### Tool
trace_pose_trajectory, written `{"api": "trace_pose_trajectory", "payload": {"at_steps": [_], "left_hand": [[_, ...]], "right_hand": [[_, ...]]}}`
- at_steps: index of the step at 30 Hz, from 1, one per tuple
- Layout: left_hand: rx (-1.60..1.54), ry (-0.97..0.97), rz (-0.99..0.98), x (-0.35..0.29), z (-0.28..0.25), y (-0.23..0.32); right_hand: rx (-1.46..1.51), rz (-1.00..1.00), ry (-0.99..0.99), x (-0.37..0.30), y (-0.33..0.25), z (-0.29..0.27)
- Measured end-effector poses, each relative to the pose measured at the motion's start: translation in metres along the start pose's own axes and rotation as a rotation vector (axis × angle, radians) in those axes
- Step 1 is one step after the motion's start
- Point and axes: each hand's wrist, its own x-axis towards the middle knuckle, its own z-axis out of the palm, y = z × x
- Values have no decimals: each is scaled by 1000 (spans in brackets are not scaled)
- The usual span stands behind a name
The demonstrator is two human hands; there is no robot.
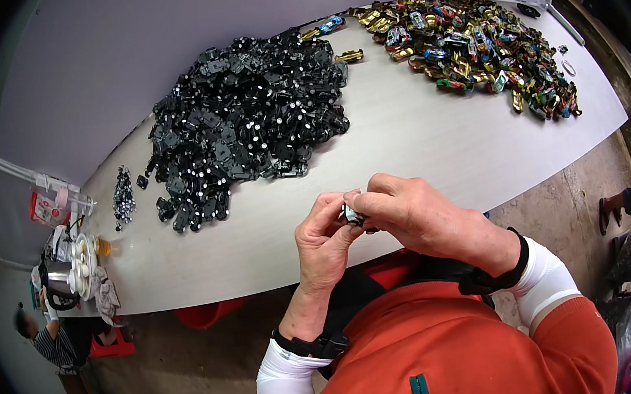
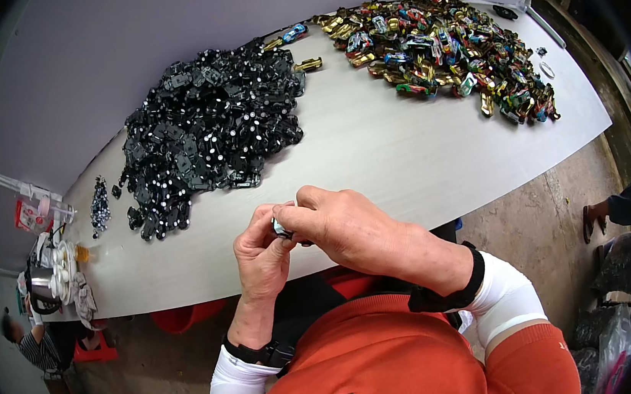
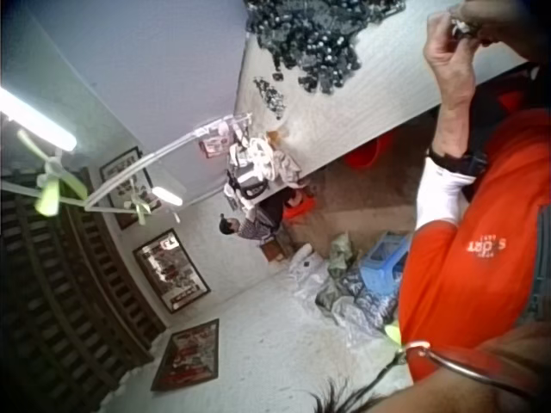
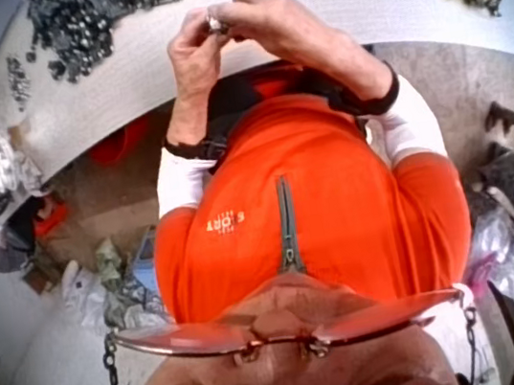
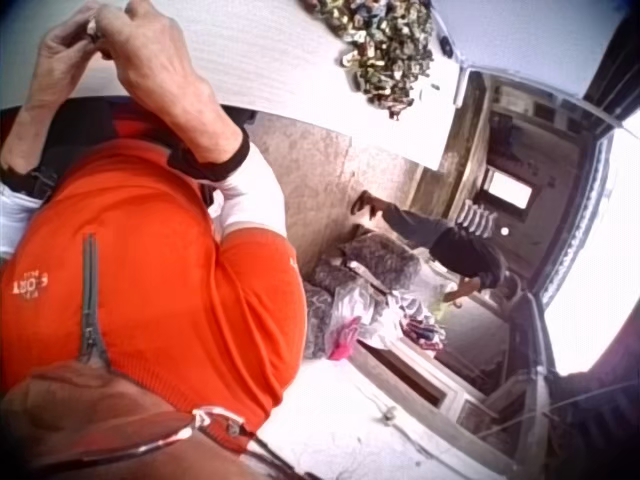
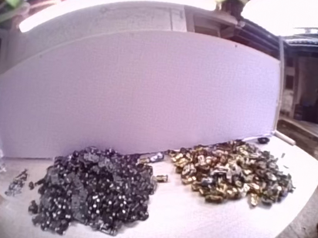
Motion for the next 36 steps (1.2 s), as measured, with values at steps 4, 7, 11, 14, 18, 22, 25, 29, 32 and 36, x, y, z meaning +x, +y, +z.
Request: {"api": "trace_pose_trajectory", "payload": {"at_steps": [4, 7, 11, 14, 18, 22, 25, 29, 32, 36], "left_hand": [[47, 1, 13, 1, -2, -1], [-36, -30, -21, 6, -1, 1], [-58, -28, -132, 6, -1, 8], [-125, 46, -72, 3, -4, 2], [-133, 151, -51, 1, -1, 0], [65, 113, -146, -4, -1, 4], [113, 215, -243, -5, 0, 8], [-38, 148, -455, -7, -22, 4], [-36, 142, -467, -7, -26, -2], [-62, 130, -446, -6, -24, -3]], "right_hand": [[125, 3, 62, -1, 5, 3], [565, 293, 36, 2, 6, 1], [754, 456, 5, -1, 18, 5], [629, 346, -11, -6, 11, 4], [202, 179, 157, -15, 13, 12], [186, 103, 177, -15, 17, 12], [162, 135, 166, -14, 19, 15], [82, 250, 38, -27, 34, 12], [726, 666, -108, -23, 29, -5], [975, 719, -93, -26, 31, -4]]}}
